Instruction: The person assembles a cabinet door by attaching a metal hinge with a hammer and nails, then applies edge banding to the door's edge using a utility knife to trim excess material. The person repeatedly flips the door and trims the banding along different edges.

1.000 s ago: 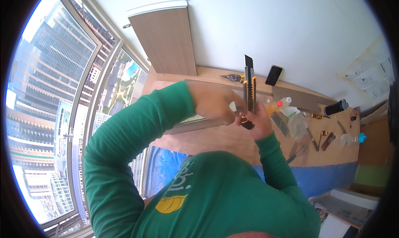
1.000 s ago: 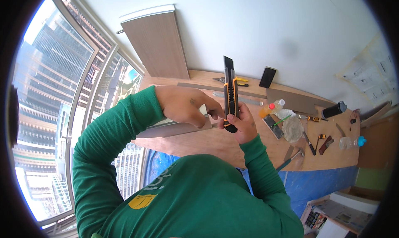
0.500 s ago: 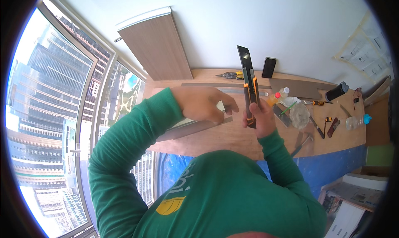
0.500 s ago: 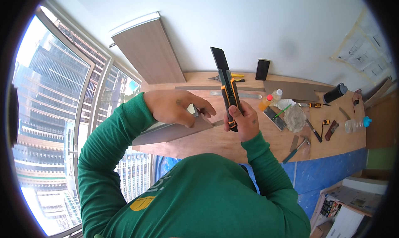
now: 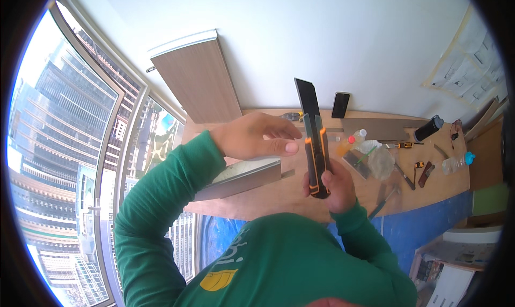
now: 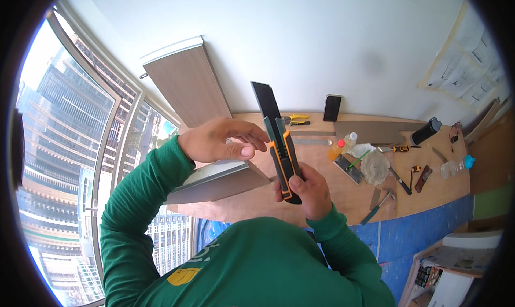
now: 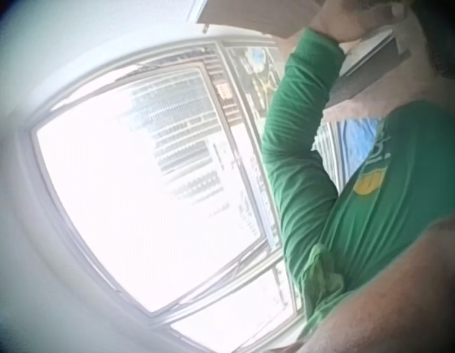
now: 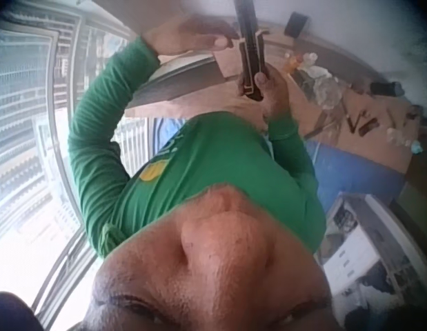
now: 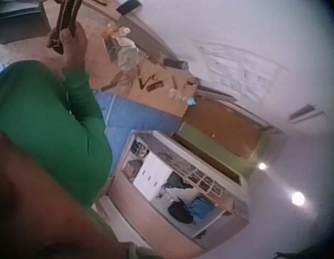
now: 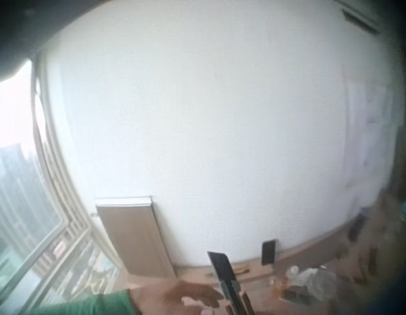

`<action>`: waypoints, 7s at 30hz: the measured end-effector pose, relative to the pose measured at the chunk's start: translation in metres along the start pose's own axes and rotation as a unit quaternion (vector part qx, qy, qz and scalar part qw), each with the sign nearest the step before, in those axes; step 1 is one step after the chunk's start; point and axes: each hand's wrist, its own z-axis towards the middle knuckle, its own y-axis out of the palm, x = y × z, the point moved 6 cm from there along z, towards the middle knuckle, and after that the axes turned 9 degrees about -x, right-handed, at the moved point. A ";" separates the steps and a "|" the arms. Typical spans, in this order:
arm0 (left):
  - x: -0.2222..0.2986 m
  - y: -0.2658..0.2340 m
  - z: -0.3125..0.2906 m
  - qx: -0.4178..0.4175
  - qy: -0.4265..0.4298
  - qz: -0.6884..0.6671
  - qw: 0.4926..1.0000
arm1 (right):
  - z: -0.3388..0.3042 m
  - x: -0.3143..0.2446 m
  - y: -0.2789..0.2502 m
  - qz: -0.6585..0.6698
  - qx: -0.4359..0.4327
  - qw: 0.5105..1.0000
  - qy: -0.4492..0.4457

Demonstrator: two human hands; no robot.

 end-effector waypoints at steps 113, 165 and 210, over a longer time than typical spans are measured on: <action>-0.048 -0.049 0.003 0.127 -0.079 0.286 0.946 | -0.008 -0.020 0.005 -0.051 0.018 0.998 -0.036; -0.064 -0.055 0.018 -0.188 0.025 0.076 0.979 | -0.056 0.401 -0.101 -0.470 0.050 0.787 0.397; -0.035 -0.005 0.008 -0.160 0.017 0.068 0.985 | -0.037 0.411 -0.097 -0.522 0.017 0.756 0.396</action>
